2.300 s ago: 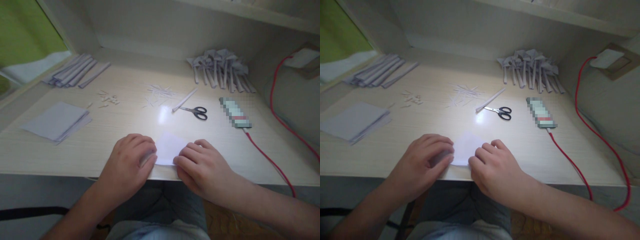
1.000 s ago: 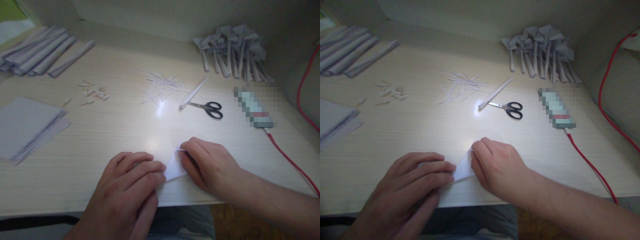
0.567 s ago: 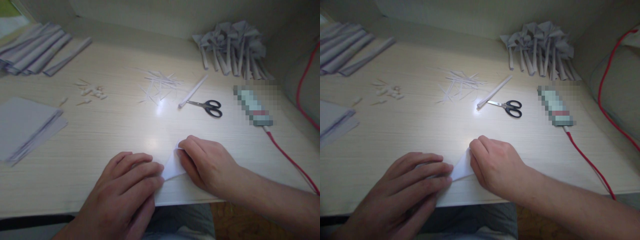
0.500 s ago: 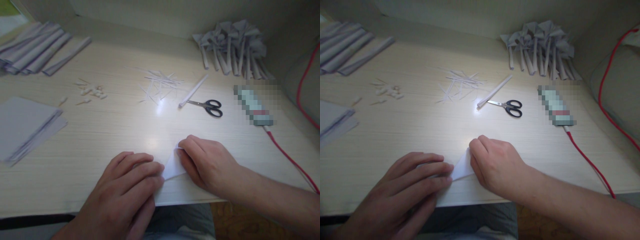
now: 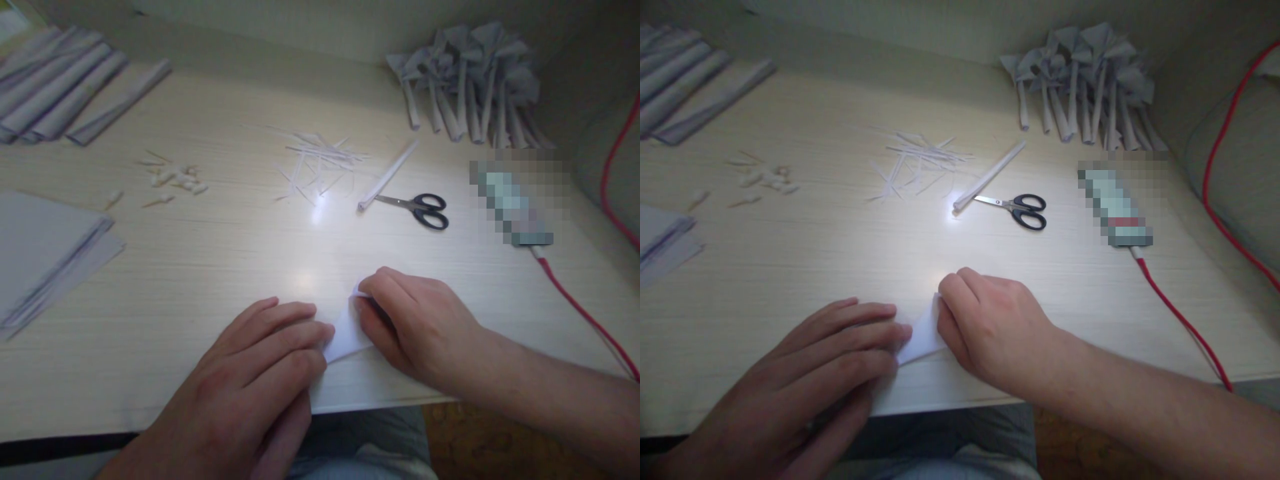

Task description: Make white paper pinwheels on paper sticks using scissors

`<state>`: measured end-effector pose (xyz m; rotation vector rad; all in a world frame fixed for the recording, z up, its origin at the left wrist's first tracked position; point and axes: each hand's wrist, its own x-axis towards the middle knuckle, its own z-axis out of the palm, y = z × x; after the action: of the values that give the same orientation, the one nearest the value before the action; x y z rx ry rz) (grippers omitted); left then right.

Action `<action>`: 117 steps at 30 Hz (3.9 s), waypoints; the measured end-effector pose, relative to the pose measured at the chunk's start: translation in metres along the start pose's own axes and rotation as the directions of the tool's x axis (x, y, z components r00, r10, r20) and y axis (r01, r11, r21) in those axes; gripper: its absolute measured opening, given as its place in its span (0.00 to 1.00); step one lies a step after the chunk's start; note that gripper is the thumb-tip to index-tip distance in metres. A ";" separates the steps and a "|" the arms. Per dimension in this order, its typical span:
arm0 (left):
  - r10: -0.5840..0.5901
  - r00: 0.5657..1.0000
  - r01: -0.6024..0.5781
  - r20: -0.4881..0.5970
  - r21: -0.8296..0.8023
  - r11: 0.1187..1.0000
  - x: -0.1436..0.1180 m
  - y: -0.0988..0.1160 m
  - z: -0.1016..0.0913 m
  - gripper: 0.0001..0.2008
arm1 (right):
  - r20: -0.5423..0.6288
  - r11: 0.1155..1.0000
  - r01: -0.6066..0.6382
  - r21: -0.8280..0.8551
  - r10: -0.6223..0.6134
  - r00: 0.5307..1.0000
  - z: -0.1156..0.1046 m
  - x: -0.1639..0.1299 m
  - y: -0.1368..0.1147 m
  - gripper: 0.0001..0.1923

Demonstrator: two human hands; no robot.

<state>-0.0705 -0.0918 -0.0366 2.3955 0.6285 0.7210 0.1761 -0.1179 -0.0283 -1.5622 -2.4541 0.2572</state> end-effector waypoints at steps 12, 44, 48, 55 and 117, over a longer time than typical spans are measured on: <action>-0.012 0.997 0.012 -0.081 0.002 1.000 0.001 0.002 0.001 0.14 | -0.015 1.000 0.011 -0.001 -0.011 1.000 0.000 0.000 0.000 0.10; 0.066 0.997 -0.060 -0.035 0.147 0.987 -0.005 -0.004 0.008 0.14 | -0.083 0.999 -0.046 0.028 0.048 0.995 0.002 0.000 -0.002 0.08; 0.085 0.996 -0.079 -0.032 0.164 0.983 -0.005 -0.005 0.008 0.13 | -0.127 0.998 -0.054 0.023 0.056 0.990 0.002 0.000 -0.003 0.07; 0.100 0.994 -0.092 -0.039 0.162 0.982 -0.005 -0.006 0.008 0.14 | -0.135 0.996 -0.086 -0.027 0.082 0.988 0.002 0.000 -0.003 0.09; 0.044 0.998 -0.050 0.037 0.186 0.981 -0.006 0.006 0.001 0.17 | -0.170 0.991 -0.034 -0.133 0.011 0.985 0.010 -0.060 -0.056 0.29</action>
<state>-0.0723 -0.0999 -0.0358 2.5967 0.6542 0.6667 0.1489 -0.1965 -0.0284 -1.5936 -2.3671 -0.0385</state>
